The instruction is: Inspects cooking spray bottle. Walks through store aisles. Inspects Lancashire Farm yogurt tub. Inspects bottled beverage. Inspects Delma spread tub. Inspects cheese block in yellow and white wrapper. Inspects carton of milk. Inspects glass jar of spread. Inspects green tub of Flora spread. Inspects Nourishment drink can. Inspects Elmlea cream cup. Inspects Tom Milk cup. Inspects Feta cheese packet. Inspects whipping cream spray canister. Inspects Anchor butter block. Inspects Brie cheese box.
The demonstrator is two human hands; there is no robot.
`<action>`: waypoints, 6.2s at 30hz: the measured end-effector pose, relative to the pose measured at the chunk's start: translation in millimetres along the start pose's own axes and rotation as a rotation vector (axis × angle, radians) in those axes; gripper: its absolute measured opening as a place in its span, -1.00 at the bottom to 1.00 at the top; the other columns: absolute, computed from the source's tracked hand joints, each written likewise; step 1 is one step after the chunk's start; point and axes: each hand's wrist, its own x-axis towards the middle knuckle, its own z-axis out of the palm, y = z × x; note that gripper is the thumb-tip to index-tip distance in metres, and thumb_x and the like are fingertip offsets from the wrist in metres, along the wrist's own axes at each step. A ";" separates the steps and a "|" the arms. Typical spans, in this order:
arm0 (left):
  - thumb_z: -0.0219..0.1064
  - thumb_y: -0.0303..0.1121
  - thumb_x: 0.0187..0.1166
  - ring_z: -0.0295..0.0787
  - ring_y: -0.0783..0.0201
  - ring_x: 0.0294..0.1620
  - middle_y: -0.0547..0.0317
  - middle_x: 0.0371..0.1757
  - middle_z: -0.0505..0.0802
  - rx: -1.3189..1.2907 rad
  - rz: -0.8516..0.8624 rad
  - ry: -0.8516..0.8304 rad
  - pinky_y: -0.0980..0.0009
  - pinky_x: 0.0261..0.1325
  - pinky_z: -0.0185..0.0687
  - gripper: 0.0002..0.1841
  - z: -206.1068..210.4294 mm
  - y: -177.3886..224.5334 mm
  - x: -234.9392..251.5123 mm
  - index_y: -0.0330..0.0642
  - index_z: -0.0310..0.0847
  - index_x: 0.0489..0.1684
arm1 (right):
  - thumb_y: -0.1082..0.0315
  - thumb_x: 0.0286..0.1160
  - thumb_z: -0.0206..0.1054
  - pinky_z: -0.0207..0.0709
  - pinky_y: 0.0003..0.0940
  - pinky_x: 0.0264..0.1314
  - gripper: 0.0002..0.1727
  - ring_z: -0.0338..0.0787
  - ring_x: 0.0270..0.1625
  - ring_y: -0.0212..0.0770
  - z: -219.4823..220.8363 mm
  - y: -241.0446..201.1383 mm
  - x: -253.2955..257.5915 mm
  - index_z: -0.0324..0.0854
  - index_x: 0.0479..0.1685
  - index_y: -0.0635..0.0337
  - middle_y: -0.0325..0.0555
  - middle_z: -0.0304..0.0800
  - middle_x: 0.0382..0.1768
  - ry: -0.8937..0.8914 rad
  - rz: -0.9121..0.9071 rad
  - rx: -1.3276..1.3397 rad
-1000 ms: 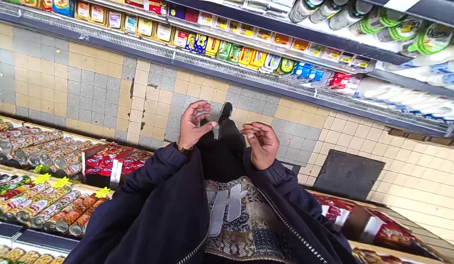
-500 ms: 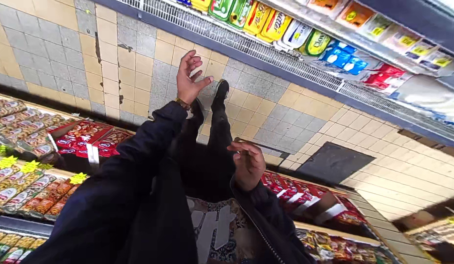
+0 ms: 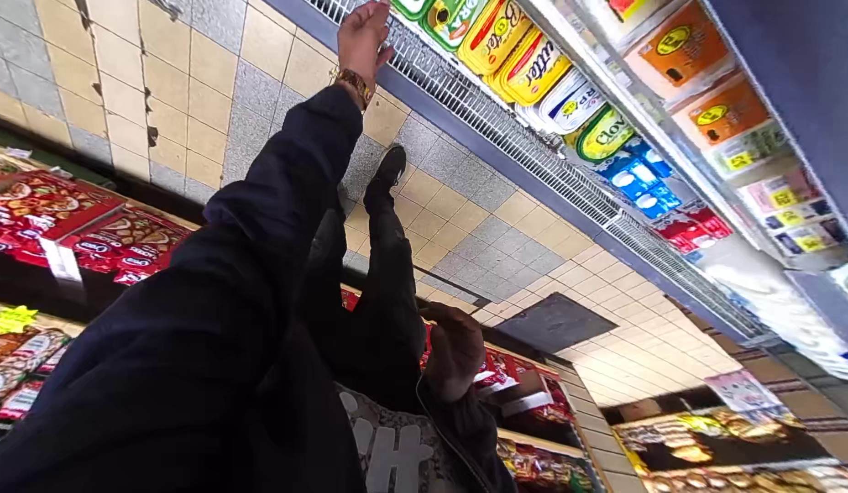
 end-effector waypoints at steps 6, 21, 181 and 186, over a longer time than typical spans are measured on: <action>0.32 -0.21 0.71 0.73 0.01 0.26 -0.15 0.31 0.68 -0.010 -0.092 0.090 0.16 0.09 0.81 -0.59 21.5 1.7 25.3 -0.32 0.50 0.35 | 0.32 0.55 0.43 0.77 -0.31 0.23 -0.65 0.88 0.12 -0.23 -11.4 -7.3 16.0 0.70 0.30 -0.15 -0.20 0.87 0.16 -0.031 0.043 -0.032; 0.39 -0.47 0.54 0.82 0.04 -0.08 -0.14 -0.06 0.75 -0.092 0.117 0.098 0.13 -0.14 0.86 -0.81 4.5 -6.7 29.1 -0.33 0.53 -0.03 | 0.25 0.52 0.46 0.75 -0.28 0.28 -0.63 0.85 0.19 -0.22 -10.4 -13.7 26.2 0.69 0.31 -0.17 -0.22 0.82 0.26 -0.084 0.026 -0.124; 0.61 -0.91 -0.33 0.74 -0.15 0.30 -0.37 0.62 0.41 0.065 0.192 0.036 0.12 0.11 0.86 0.38 36.3 5.1 13.6 -0.25 -0.15 0.83 | 0.23 0.29 0.57 0.50 -0.13 0.59 -0.51 0.54 0.58 -0.11 23.1 -3.6 -17.5 0.71 0.30 -0.25 -0.21 0.53 0.58 -0.091 -0.006 0.046; 0.64 -0.75 -0.01 0.55 -0.22 0.53 -0.40 0.67 0.37 0.209 0.183 -0.097 -0.05 0.35 0.72 0.25 -6.6 27.4 -37.5 -0.29 -0.21 0.85 | 0.22 0.24 0.59 0.53 -0.15 0.57 -0.52 0.57 0.56 -0.11 31.6 -31.2 -28.3 0.73 0.25 -0.23 -0.18 0.58 0.54 -0.094 -0.068 0.028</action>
